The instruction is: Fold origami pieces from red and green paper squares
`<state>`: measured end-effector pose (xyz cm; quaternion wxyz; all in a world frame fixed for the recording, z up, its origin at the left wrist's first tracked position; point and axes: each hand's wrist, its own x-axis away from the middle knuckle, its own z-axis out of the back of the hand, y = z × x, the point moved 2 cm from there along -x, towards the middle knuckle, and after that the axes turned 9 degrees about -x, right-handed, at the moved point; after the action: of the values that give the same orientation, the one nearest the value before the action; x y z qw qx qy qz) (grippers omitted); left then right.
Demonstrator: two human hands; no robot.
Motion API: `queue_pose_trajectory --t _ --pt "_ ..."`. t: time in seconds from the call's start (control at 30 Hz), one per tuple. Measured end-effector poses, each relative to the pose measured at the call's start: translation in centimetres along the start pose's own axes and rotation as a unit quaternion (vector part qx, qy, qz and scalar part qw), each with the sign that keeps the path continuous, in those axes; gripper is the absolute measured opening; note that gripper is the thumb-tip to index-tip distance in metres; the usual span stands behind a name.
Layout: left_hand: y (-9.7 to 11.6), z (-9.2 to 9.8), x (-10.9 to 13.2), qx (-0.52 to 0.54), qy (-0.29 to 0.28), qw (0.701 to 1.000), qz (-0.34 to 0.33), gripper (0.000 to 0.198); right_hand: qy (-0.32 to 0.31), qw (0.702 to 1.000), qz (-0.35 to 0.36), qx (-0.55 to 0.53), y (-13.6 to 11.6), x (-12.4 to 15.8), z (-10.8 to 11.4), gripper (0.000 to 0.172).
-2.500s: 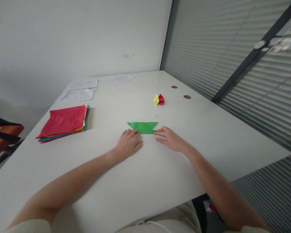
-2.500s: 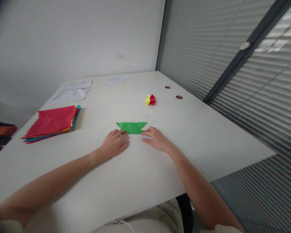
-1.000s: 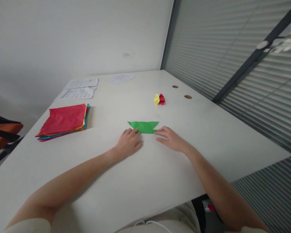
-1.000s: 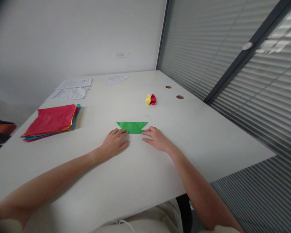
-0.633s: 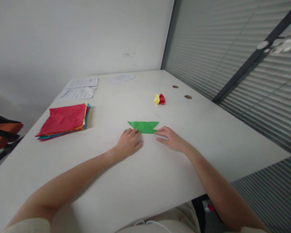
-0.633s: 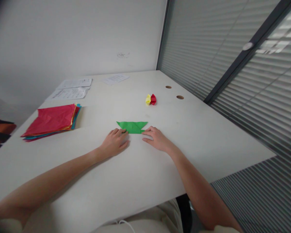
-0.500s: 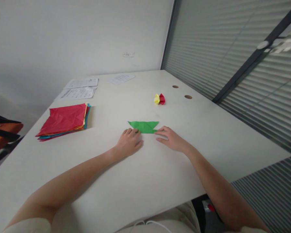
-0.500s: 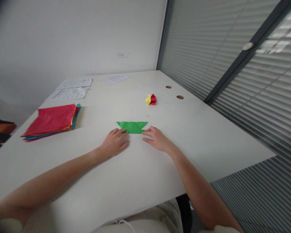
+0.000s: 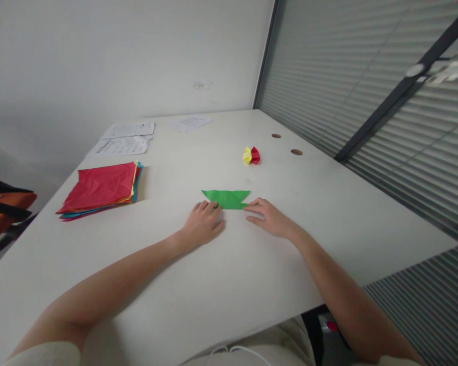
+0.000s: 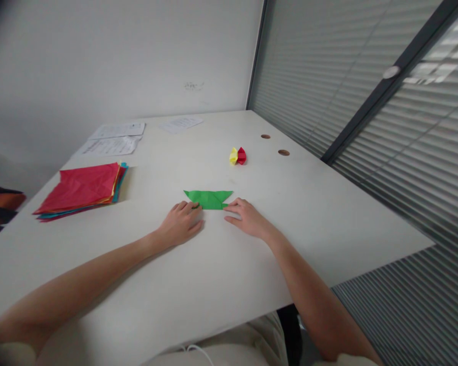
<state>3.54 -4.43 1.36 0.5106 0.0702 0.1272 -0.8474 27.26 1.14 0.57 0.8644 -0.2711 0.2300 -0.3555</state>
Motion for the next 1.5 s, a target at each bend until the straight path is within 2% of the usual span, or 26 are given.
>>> queue_pose_trajectory --t 1.5 --pt "0.0 0.09 -0.08 0.004 -0.007 1.0 -0.001 0.036 0.001 1.0 0.0 -0.003 -0.13 0.02 0.11 0.031"
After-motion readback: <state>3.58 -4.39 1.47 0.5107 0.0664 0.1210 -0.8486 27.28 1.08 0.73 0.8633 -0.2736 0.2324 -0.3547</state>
